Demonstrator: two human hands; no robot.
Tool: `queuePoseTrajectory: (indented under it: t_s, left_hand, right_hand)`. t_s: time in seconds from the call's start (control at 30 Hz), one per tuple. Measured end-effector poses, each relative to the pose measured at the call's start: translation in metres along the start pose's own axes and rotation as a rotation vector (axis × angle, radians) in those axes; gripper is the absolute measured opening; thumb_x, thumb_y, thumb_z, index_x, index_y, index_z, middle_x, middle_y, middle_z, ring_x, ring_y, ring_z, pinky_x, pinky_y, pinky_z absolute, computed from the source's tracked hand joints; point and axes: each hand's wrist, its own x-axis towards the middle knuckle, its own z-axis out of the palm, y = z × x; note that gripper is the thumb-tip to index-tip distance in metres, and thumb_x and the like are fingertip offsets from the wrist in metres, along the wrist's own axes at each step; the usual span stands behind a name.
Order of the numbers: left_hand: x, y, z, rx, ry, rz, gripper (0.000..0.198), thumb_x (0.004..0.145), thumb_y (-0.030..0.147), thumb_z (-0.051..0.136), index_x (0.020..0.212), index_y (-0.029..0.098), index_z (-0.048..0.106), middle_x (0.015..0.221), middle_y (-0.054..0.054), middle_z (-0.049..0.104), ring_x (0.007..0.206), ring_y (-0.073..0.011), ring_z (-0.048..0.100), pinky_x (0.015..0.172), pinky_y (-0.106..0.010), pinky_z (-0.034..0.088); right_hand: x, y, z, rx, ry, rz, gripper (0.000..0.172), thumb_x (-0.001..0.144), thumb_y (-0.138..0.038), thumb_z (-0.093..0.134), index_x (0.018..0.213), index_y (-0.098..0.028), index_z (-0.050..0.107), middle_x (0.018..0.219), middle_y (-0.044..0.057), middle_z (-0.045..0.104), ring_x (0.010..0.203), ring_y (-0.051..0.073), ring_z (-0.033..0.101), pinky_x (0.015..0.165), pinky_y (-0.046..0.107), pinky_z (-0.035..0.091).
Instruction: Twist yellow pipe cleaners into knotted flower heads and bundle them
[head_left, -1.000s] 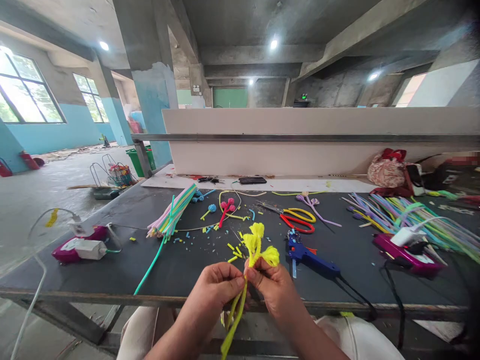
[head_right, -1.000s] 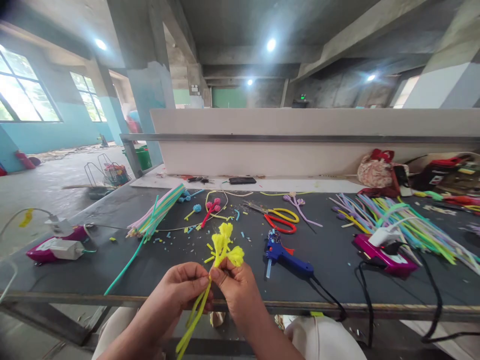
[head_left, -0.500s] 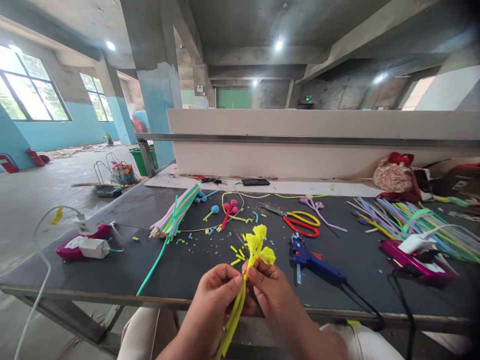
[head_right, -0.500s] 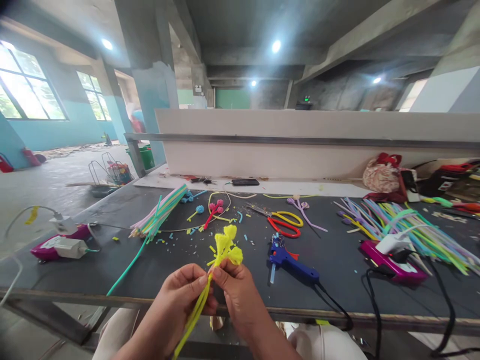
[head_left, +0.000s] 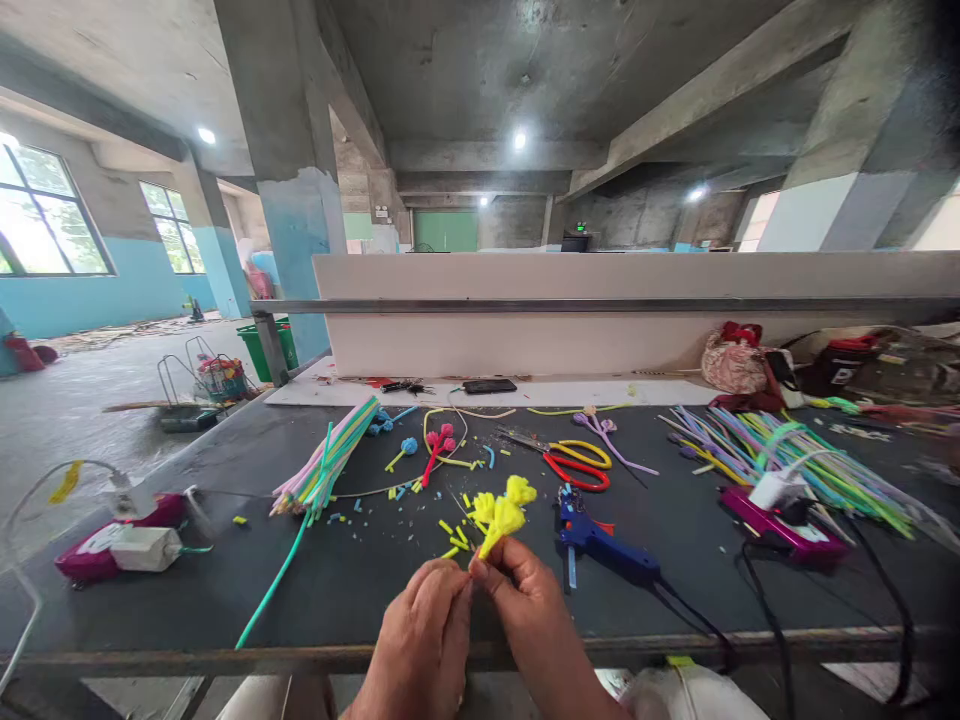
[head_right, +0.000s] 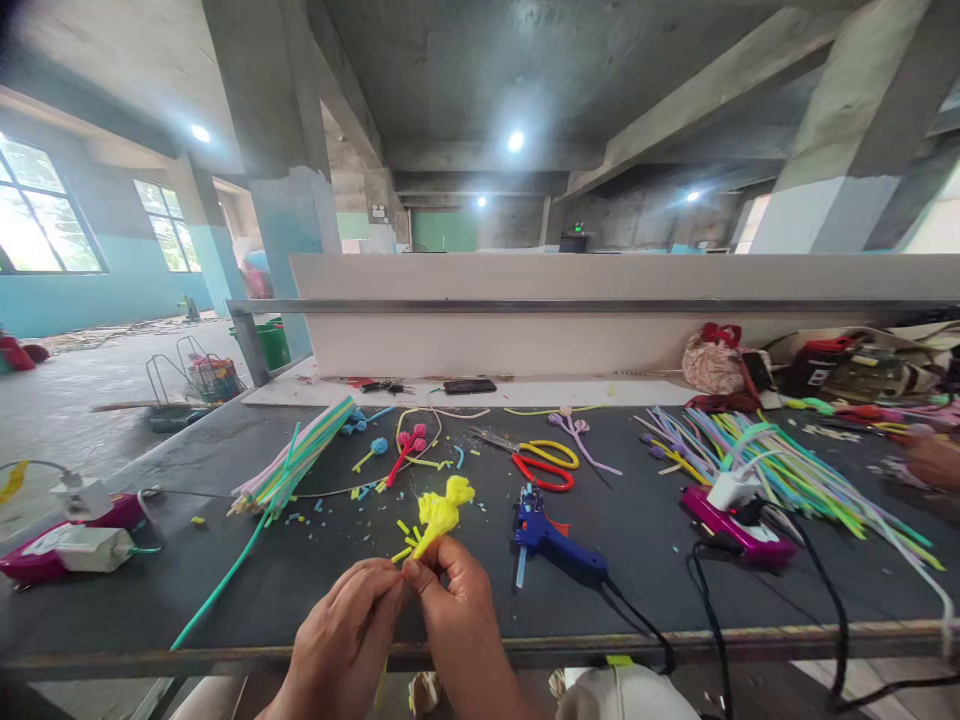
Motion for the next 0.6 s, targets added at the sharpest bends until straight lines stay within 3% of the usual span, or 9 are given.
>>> queuePoseTrajectory:
  t_s: [0.13,0.33,0.53,0.6]
  left_hand:
    - [0.003,0.000,-0.003,0.035,0.022,0.016,0.012,0.085,0.009,0.047,0.082,0.019,0.055,0.074,-0.003,0.064,0.071,-0.0126,0.063,0.068,-0.019,0.051]
    - [0.002,-0.004,-0.006,-0.056,0.019,0.051,0.013,0.083,0.005,0.050,0.081,0.017,0.054,0.073,-0.003,0.062,0.070,-0.0114,0.061,0.066,-0.018,0.050]
    - [0.000,-0.005,-0.010,-0.136,-0.039,0.038,0.016,0.081,0.002,0.051,0.087,0.017,0.053,0.079,-0.004,0.063,0.077,-0.0123,0.061,0.073,-0.019,0.049]
    - [0.000,-0.003,-0.010,-0.174,-0.058,-0.023,0.015,0.081,0.004,0.051,0.085,0.018,0.055,0.080,-0.004,0.064,0.078,-0.0127,0.061,0.074,-0.020,0.048]
  right_hand:
    - [0.001,-0.003,0.000,-0.006,-0.037,0.059,0.023,0.072,-0.039,0.062,0.066,-0.017,0.058,0.063,-0.002,0.052,0.065,0.016,0.046,0.063,0.027,0.038]
    - [0.001,-0.010,-0.002,0.057,-0.040,0.197,0.040,0.066,-0.056,0.065,0.063,-0.016,0.060,0.063,0.000,0.053,0.067,0.017,0.046,0.066,0.029,0.038]
    - [0.001,-0.005,-0.002,0.083,-0.031,0.156,0.040,0.064,-0.055,0.067,0.060,-0.016,0.059,0.061,0.000,0.052,0.062,0.015,0.043,0.061,0.027,0.037]
    - [0.000,-0.007,0.000,0.043,-0.024,0.120,0.039,0.064,-0.054,0.067,0.060,-0.016,0.060,0.061,0.001,0.054,0.062,0.016,0.044,0.060,0.027,0.037]
